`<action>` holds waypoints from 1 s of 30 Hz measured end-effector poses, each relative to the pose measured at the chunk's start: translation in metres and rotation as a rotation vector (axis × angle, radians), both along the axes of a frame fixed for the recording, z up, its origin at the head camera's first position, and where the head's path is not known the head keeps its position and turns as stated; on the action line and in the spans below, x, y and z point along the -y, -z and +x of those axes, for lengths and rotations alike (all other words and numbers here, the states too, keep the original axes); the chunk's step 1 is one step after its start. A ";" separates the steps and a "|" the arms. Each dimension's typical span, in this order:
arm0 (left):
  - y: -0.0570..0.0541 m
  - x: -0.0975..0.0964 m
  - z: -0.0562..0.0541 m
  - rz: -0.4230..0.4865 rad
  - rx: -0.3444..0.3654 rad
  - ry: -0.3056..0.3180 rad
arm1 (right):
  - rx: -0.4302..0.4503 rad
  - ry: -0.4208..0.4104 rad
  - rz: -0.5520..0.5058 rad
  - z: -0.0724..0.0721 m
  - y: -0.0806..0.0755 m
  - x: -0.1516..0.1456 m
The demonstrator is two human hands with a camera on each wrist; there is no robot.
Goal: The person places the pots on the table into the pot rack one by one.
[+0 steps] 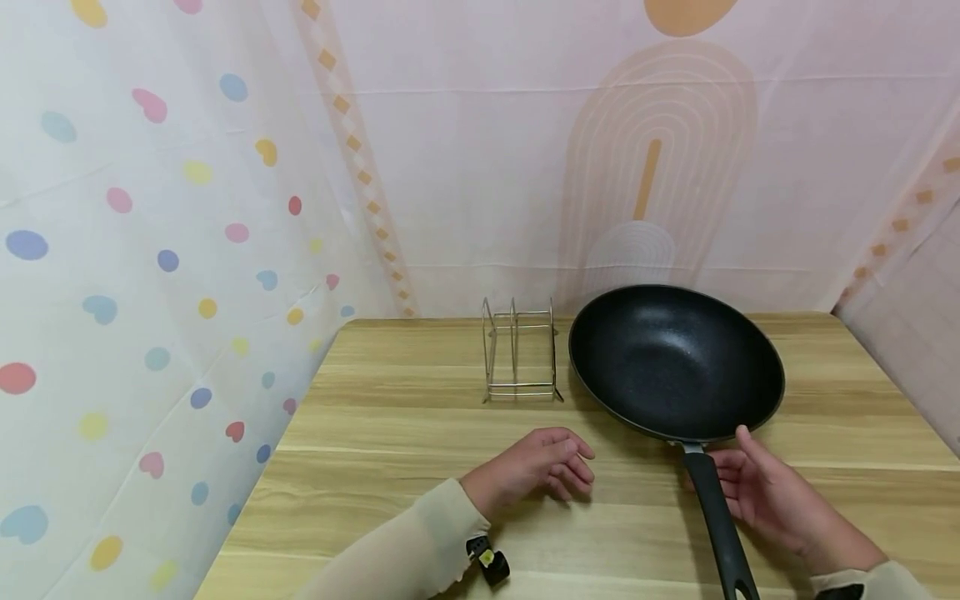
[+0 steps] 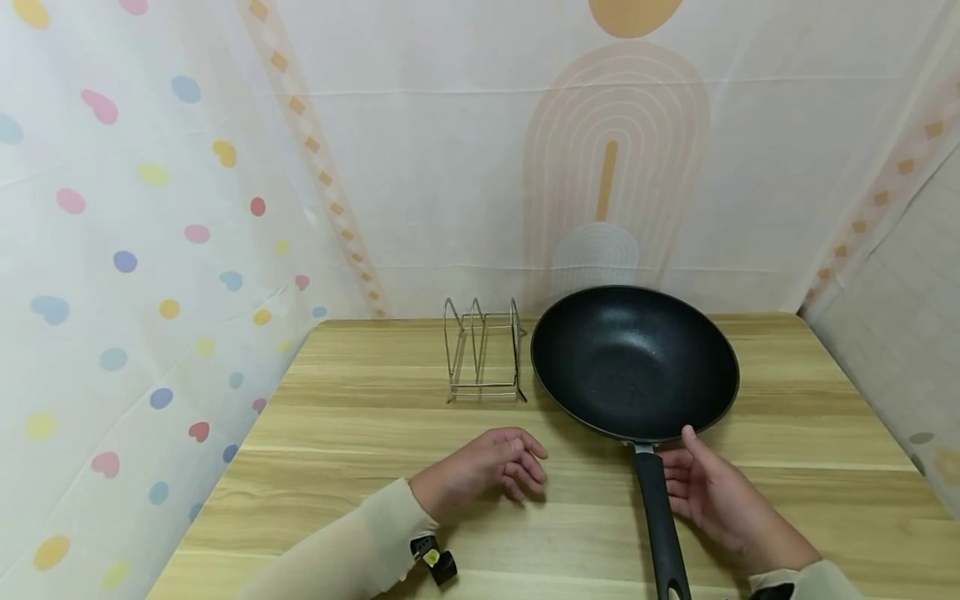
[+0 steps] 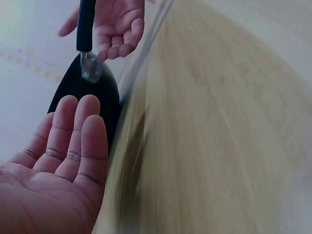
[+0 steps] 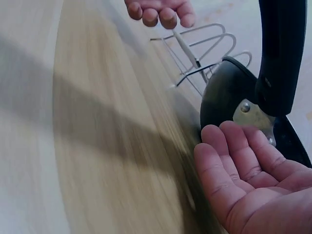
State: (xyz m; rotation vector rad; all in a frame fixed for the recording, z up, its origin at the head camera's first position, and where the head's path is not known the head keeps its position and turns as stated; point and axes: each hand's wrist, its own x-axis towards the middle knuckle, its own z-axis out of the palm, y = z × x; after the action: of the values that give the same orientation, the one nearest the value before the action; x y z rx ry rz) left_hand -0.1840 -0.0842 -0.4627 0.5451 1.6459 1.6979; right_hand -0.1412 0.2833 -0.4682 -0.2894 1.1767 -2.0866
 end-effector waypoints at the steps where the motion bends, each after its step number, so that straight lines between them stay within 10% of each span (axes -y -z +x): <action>1: 0.000 -0.003 0.000 0.005 0.010 0.007 | 0.006 -0.005 -0.031 0.000 0.000 0.001; 30: 0.008 -0.075 0.013 0.006 0.099 0.099 | 0.145 -0.062 -0.371 -0.002 0.012 0.016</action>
State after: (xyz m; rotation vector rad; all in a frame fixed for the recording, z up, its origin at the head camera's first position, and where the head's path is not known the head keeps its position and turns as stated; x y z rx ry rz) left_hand -0.1706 -0.0088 -0.4706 0.5282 1.5193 1.6317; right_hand -0.1431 0.2669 -0.4797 -0.3349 0.6835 -2.2216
